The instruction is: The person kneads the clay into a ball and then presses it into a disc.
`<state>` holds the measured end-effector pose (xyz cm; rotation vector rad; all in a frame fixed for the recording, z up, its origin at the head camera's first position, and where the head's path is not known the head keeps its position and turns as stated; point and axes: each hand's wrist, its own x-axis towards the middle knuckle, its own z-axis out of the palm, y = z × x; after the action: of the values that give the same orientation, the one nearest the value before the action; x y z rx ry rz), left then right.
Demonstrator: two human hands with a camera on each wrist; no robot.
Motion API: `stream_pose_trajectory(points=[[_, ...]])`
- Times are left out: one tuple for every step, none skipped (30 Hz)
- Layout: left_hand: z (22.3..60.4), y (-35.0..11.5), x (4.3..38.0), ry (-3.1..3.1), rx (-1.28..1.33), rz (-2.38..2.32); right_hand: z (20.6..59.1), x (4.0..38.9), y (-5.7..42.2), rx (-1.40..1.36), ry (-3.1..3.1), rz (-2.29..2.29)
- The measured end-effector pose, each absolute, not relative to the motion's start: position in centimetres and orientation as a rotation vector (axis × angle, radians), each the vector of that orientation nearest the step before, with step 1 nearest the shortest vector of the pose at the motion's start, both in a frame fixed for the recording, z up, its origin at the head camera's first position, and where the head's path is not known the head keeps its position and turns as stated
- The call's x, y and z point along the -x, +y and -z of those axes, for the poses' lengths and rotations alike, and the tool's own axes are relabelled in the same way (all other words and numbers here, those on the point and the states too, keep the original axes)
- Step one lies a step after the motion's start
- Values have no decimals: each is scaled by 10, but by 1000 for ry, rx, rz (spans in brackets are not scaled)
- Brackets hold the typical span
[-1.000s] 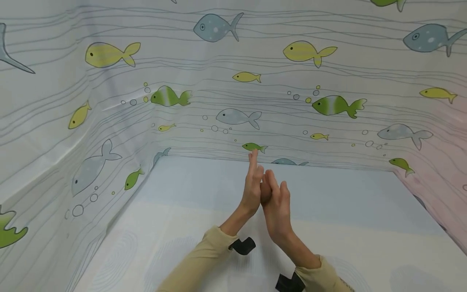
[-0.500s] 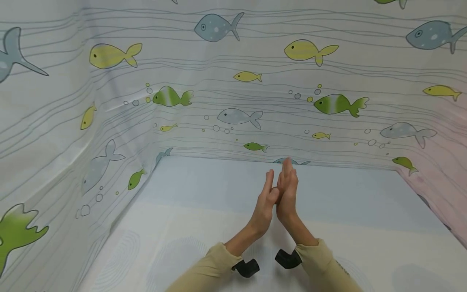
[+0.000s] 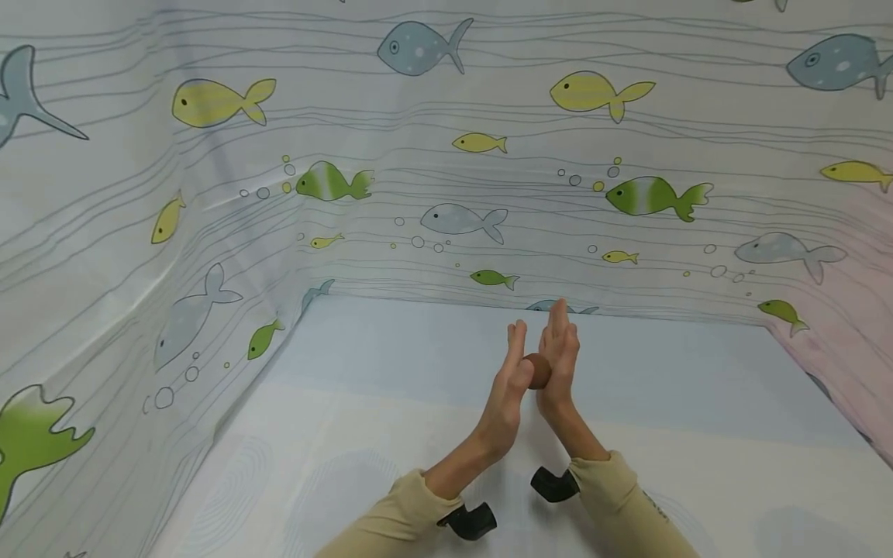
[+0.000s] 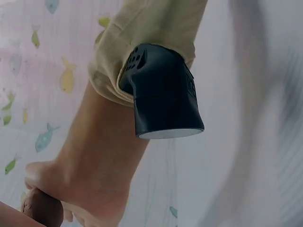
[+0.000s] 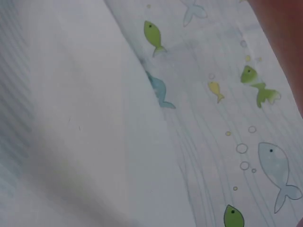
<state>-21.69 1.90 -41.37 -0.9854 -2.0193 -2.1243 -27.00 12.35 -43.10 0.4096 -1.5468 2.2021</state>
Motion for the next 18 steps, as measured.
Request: stream_pose_trajectory(points=[[413, 19, 217, -2019, 982, 2130, 431, 270, 123, -411, -1532, -2213], [413, 20, 217, -2015, 977, 2139, 430, 268, 121, -411, -1522, -2226], [414, 20, 217, -2015, 966, 2147, 429, 267, 119, -414, -1515, -2245], [415, 21, 219, -2014, 951, 2159, 428, 264, 118, -416, -1512, -2262], [416, 21, 220, -2011, 932, 2175, 426, 261, 115, -417, -1499, -2294], [418, 22, 222, -2005, 908, 2197, 424, 258, 113, -423, -1474, -2334], [419, 23, 223, -1992, 886, 2220, 421, 255, 111, -431, -1442, -2377], [421, 24, 225, -1977, 864, 2241, 419, 252, 109, -436, -1417, -2420], [422, 25, 227, -1960, 841, 2259, 416, 249, 106, -437, -1393, -2455], [424, 26, 229, -1941, 820, 2273, 414, 246, 104, -435, -1366, -2486], [424, 27, 230, -1917, 799, 2282, 411, 243, 103, -434, -1342, -2517], [425, 28, 232, -1899, 775, 2284, 409, 240, 101, -433, -1332, -2530], [424, 28, 234, -1878, 753, 2282, 408, 237, 99, -429, -1338, -2534], [424, 28, 237, -1865, 721, 2278, 408, 235, 97, -425, -1348, -2536], [423, 28, 239, -1851, 686, 2276, 408, 232, 96, -423, -1367, -2529], [421, 28, 242, -1833, 647, 2283, 409, 230, 94, -425, -1386, -2526], [419, 27, 245, -1807, 612, 2296, 410, 227, 92, -427, -1406, -2521], [417, 26, 249, -1784, 576, 2311, 411, 225, 90, -429, -1430, -2516]])
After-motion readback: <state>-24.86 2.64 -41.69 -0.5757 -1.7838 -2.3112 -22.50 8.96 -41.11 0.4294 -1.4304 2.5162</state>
